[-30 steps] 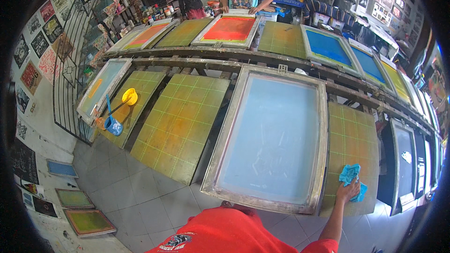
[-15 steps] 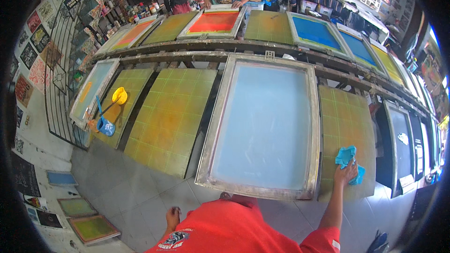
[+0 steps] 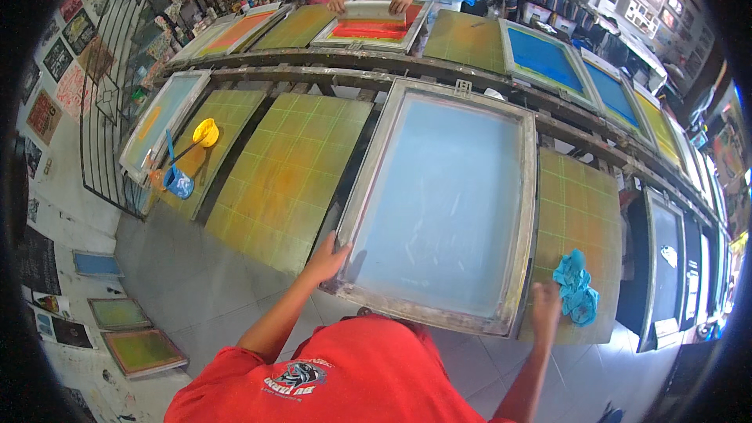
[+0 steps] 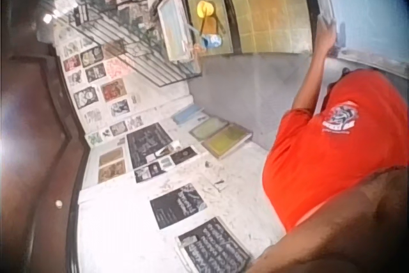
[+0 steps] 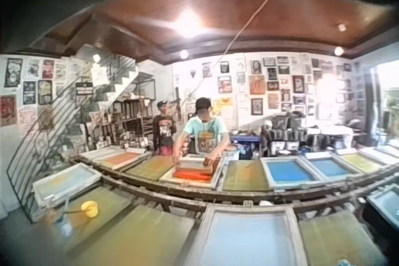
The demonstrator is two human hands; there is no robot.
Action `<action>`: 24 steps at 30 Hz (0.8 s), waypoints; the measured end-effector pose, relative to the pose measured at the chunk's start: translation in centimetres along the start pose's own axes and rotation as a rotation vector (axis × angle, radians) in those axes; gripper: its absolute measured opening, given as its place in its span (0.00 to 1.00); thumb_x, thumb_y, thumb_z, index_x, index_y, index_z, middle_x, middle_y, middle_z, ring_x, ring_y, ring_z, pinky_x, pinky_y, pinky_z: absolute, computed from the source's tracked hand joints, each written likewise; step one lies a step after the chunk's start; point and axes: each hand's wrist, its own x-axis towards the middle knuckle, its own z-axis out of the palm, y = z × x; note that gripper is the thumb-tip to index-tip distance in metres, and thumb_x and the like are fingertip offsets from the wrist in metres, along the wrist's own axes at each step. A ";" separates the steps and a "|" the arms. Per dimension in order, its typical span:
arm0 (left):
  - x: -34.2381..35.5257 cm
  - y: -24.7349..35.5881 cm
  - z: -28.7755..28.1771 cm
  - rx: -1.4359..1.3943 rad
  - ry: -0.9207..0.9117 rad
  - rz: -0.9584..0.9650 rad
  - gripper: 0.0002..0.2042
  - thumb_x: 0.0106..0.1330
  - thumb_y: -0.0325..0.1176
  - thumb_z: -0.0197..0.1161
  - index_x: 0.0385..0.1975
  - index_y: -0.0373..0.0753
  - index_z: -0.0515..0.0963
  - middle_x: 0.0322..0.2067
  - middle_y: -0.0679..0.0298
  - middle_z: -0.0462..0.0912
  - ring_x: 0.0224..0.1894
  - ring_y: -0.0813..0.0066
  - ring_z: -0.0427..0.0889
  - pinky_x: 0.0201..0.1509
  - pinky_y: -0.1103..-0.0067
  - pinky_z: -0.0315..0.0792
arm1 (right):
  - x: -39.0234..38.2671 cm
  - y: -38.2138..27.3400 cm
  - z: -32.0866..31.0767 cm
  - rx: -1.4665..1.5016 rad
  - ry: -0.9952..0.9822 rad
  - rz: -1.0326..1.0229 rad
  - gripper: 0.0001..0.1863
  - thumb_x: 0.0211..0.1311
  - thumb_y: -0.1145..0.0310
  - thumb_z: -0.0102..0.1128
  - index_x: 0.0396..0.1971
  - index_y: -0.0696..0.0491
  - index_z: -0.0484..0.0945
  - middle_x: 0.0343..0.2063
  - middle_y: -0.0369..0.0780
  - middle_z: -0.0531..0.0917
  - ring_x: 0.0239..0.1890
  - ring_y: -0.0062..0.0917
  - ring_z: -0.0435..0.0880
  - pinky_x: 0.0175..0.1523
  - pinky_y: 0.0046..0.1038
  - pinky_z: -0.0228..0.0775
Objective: The person wipes a screen printing frame with a blue cloth, then positions it over a black t-shirt. They use a squeegee to pull blue ink across the screen, transferring a white graphic onto the shirt. The person lifts the frame to reveal the printed design.
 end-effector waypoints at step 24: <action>7.0 -14.9 -23.5 -0.093 0.402 -0.146 0.28 0.67 0.55 0.52 0.33 0.29 0.79 0.31 0.41 0.81 0.37 0.45 0.81 0.42 0.62 0.71 | -12.5 -20.0 27.1 0.472 -0.062 0.025 0.28 0.75 0.59 0.40 0.63 0.67 0.60 0.60 0.54 0.68 0.63 0.39 0.65 0.68 0.35 0.53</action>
